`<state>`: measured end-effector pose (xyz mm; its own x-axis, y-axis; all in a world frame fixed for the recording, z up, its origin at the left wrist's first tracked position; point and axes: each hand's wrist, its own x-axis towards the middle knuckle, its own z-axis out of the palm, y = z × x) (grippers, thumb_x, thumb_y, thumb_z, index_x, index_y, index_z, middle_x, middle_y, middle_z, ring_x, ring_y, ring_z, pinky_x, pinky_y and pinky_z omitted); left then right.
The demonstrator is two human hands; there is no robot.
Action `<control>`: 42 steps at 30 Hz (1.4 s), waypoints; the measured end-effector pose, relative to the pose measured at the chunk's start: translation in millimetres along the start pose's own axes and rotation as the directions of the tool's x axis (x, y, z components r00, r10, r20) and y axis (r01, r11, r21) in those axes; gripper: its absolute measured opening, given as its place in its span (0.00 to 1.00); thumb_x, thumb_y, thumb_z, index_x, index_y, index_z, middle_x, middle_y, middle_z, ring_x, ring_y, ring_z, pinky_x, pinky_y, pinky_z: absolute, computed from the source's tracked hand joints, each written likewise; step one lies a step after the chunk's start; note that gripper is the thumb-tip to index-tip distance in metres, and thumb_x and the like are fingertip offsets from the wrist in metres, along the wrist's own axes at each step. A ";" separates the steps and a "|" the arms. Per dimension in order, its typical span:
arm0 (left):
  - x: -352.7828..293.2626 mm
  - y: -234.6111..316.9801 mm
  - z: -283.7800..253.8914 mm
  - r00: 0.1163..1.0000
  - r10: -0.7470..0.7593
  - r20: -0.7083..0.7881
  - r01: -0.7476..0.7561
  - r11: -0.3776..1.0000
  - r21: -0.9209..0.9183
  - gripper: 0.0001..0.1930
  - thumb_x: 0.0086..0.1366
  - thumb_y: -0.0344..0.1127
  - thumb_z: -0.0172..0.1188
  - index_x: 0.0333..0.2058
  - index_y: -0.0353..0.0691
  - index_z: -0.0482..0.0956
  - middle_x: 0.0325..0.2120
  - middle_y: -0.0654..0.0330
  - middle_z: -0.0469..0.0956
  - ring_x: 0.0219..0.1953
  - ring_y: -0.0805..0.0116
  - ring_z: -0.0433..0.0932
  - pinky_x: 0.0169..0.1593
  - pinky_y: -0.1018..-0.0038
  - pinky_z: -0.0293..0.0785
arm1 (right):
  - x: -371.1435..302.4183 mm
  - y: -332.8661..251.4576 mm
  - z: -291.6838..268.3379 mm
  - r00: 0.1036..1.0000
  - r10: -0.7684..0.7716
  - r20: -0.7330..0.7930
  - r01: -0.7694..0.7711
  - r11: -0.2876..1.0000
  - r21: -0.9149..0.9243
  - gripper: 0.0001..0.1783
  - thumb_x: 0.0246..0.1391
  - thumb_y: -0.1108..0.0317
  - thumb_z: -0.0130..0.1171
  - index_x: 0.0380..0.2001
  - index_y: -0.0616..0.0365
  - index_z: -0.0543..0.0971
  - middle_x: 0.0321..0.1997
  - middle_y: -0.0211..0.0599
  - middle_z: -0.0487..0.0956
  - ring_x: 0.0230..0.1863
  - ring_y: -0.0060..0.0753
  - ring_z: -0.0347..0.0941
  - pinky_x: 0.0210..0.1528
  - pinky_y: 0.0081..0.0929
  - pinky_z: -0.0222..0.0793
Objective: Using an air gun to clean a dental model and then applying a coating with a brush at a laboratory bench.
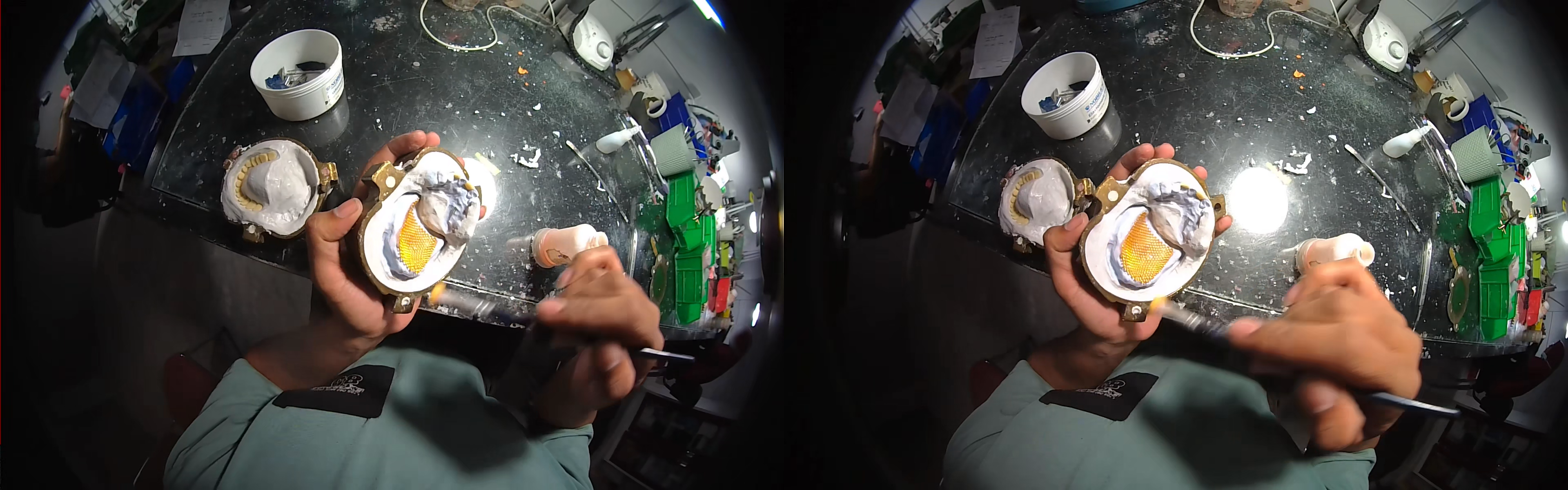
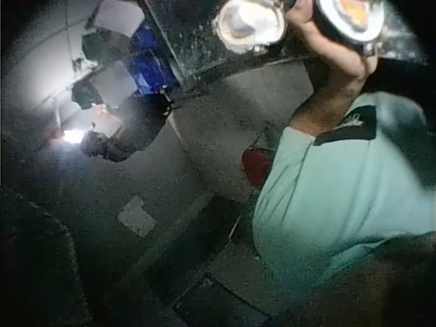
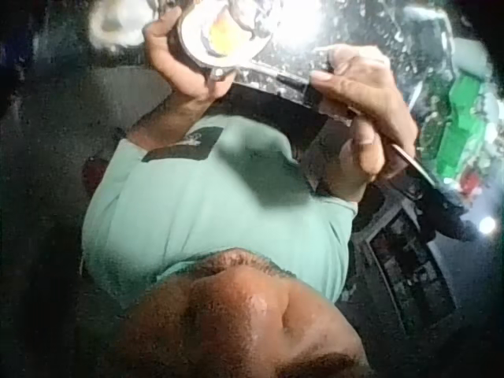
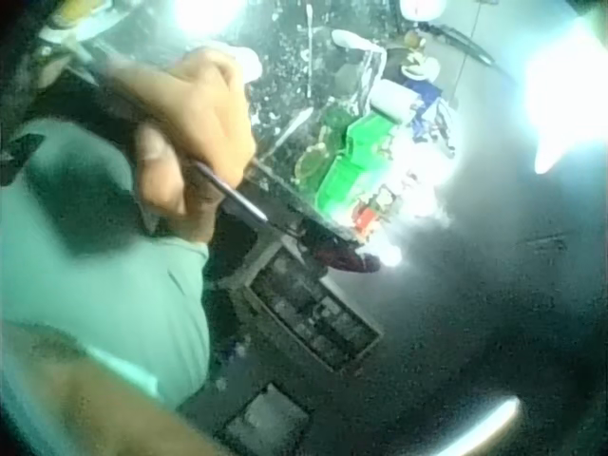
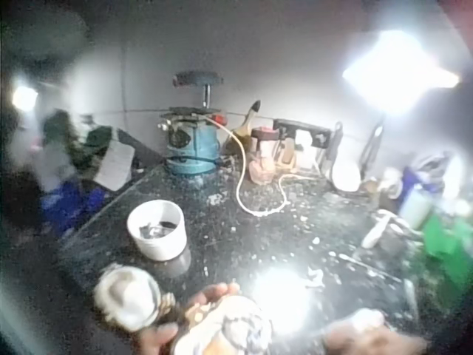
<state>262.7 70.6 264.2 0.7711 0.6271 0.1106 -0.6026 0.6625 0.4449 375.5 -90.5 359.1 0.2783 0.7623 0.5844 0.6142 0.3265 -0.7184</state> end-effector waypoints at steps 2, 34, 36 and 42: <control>1.0 -0.7 -0.9 0.994 -0.028 0.109 0.046 0.985 -0.167 0.39 0.65 0.54 0.44 0.67 0.31 0.59 0.64 0.47 0.67 0.66 0.48 0.68 0.66 0.46 0.70 | -6.9 2.3 -3.3 0.978 0.091 -0.190 -0.106 0.992 -0.070 0.27 0.61 0.51 0.54 0.38 0.69 0.85 0.31 0.40 0.83 0.29 0.31 0.74 0.46 0.35 0.71; 6.8 2.8 -8.9 0.959 -0.237 0.155 0.282 0.850 -0.444 0.41 0.68 0.62 0.47 0.71 0.40 0.58 0.71 0.54 0.60 0.75 0.39 0.51 0.68 0.22 0.51 | -31.8 12.4 0.4 0.980 -0.028 -0.199 -0.050 0.925 -0.376 0.11 0.61 0.68 0.59 0.40 0.65 0.83 0.34 0.38 0.85 0.33 0.33 0.79 0.50 0.42 0.73; 2.8 3.2 -7.2 0.968 -0.217 0.127 0.250 0.874 -0.417 0.42 0.69 0.59 0.54 0.73 0.41 0.54 0.74 0.53 0.54 0.77 0.39 0.45 0.70 0.22 0.47 | -32.9 8.4 0.6 0.987 -0.055 -0.149 0.002 0.943 -0.333 0.16 0.66 0.58 0.60 0.43 0.62 0.84 0.31 0.32 0.83 0.31 0.29 0.78 0.49 0.39 0.72; 4.6 5.7 -7.5 0.952 -0.264 0.158 0.307 0.800 -0.516 0.42 0.70 0.58 0.55 0.74 0.43 0.51 0.75 0.53 0.51 0.77 0.40 0.42 0.69 0.21 0.46 | -31.8 5.2 0.8 0.976 -0.030 -0.215 0.003 0.992 -0.127 0.23 0.68 0.50 0.54 0.40 0.60 0.84 0.26 0.29 0.82 0.28 0.25 0.78 0.52 0.38 0.67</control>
<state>261.2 80.4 260.5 0.9252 0.3572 0.1283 -0.3510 0.9338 -0.0685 369.2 -112.7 336.5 0.4117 0.6144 0.6730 0.7036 0.2551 -0.6633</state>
